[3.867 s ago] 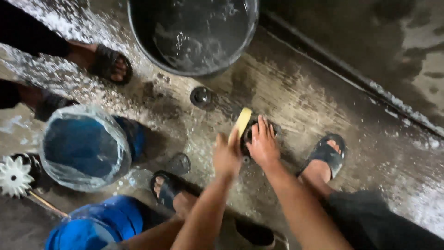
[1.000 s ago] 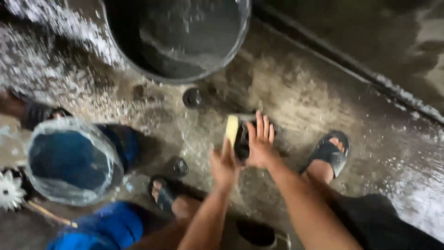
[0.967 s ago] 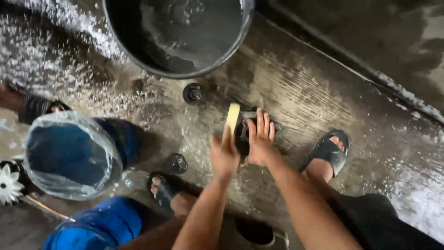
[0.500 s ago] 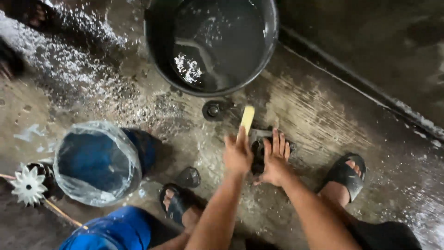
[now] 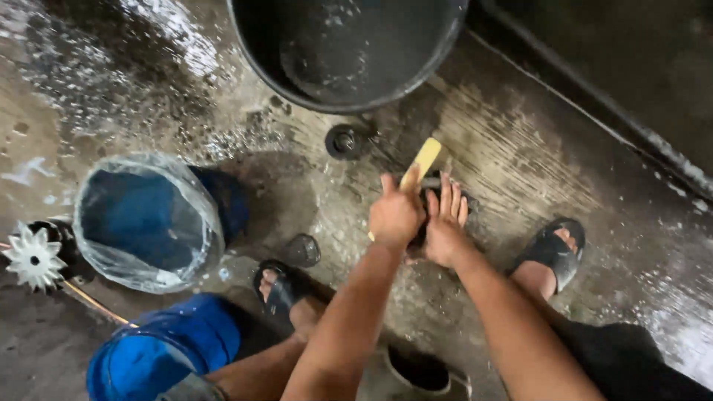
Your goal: The person scrubs a small metal part on a wet concrete floor using a yellow sponge, repeatedly dipping it into a black bucket of soapy water. The person also handles a white gear-like object and a small metal cup, placing them on the floor while continuing to scrub the primary part.
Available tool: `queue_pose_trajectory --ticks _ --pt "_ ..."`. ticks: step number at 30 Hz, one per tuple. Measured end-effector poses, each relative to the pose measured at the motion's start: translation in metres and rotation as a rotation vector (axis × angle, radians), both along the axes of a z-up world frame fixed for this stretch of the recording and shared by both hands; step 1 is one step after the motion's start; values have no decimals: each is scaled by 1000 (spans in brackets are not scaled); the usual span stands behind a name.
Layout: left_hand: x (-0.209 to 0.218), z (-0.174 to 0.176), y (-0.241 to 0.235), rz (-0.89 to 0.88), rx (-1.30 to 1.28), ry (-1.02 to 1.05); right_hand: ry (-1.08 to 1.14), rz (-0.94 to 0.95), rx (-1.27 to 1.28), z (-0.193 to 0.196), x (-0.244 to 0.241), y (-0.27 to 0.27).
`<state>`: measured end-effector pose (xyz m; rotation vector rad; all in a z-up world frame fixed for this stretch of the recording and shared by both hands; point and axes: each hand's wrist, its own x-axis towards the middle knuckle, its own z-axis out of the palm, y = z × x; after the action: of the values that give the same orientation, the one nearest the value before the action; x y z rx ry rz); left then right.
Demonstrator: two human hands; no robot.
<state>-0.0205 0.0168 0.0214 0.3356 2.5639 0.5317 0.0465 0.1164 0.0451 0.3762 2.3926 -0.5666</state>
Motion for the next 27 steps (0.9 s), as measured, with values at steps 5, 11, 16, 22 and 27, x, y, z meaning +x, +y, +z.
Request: queue_pose_trajectory --ticks 5,11,16,22,27 --pt "79 -11 -77 -6 88 88 57 -22 -35 -9 4 4" --pt "18 29 -19 11 -7 -75 -10 -40 -56 17 -6 -3" --pt "33 17 4 100 -81 -228 44 -43 55 2 4 -2" --pt "111 -3 -41 223 235 128 5 -51 -74 -4 6 2" --pt "26 28 23 207 39 -40 97 -14 68 11 0 -7"
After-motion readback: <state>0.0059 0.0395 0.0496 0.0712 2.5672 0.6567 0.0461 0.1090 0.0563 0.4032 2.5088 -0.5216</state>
